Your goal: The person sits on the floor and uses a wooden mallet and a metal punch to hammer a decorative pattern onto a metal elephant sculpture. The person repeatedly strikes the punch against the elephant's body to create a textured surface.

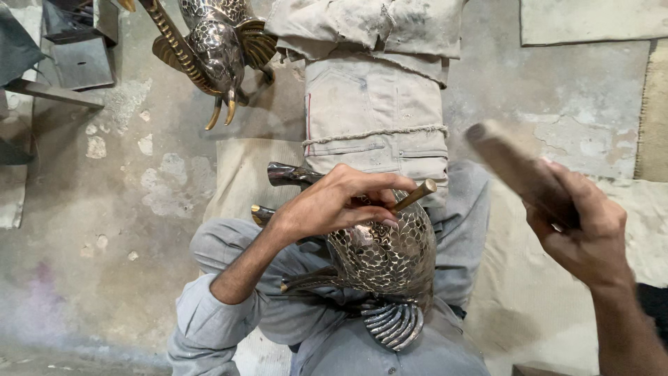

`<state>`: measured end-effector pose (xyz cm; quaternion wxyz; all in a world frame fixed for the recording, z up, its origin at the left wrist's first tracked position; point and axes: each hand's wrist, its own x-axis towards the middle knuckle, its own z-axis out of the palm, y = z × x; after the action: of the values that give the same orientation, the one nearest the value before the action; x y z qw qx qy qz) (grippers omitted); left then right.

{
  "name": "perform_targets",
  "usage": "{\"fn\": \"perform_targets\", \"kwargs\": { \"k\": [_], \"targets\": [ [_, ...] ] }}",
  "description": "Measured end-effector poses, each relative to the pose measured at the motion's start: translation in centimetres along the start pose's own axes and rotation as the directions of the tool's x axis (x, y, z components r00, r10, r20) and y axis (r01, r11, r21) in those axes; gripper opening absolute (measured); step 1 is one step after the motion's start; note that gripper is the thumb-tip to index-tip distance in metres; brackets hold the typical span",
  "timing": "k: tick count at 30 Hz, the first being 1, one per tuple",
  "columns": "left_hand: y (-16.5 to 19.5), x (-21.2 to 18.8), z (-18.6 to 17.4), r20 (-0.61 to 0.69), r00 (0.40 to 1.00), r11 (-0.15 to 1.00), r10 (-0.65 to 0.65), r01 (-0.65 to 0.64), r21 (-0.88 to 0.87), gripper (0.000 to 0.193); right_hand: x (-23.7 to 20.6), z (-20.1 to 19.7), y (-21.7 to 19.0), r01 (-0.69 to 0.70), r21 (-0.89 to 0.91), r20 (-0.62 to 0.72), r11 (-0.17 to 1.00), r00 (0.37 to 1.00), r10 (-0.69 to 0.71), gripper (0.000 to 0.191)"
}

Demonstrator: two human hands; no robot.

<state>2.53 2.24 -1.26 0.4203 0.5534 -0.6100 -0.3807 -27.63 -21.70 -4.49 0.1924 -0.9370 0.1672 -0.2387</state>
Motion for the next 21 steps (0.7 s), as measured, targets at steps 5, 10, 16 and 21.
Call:
{"fn": "perform_targets", "kwargs": {
  "k": [5,10,16,21],
  "targets": [
    [0.1,0.1,0.0,0.013,0.999,0.999,-0.039,0.039,0.003,0.056,0.2,0.0,0.1,-0.034,-0.121,0.176,0.992,0.983,0.055,0.08],
    [0.3,0.3,0.0,0.021,0.998,0.998,-0.058,0.058,-0.004,0.054,0.4,0.3,-0.3,-0.056,-0.097,0.195,0.994,0.978,0.074,0.077],
    [0.3,0.2,-0.1,0.023,0.999,0.999,-0.034,0.035,-0.022,0.054,0.8,-0.1,-1.1,-0.022,0.032,0.065,0.999,0.998,0.02,0.076],
    [0.2,0.2,-0.1,0.025,0.999,0.999,-0.048,0.048,-0.015,0.055,1.2,0.0,-1.6,-0.073,0.144,0.067,0.987,0.996,0.064,0.074]
  ]
}}
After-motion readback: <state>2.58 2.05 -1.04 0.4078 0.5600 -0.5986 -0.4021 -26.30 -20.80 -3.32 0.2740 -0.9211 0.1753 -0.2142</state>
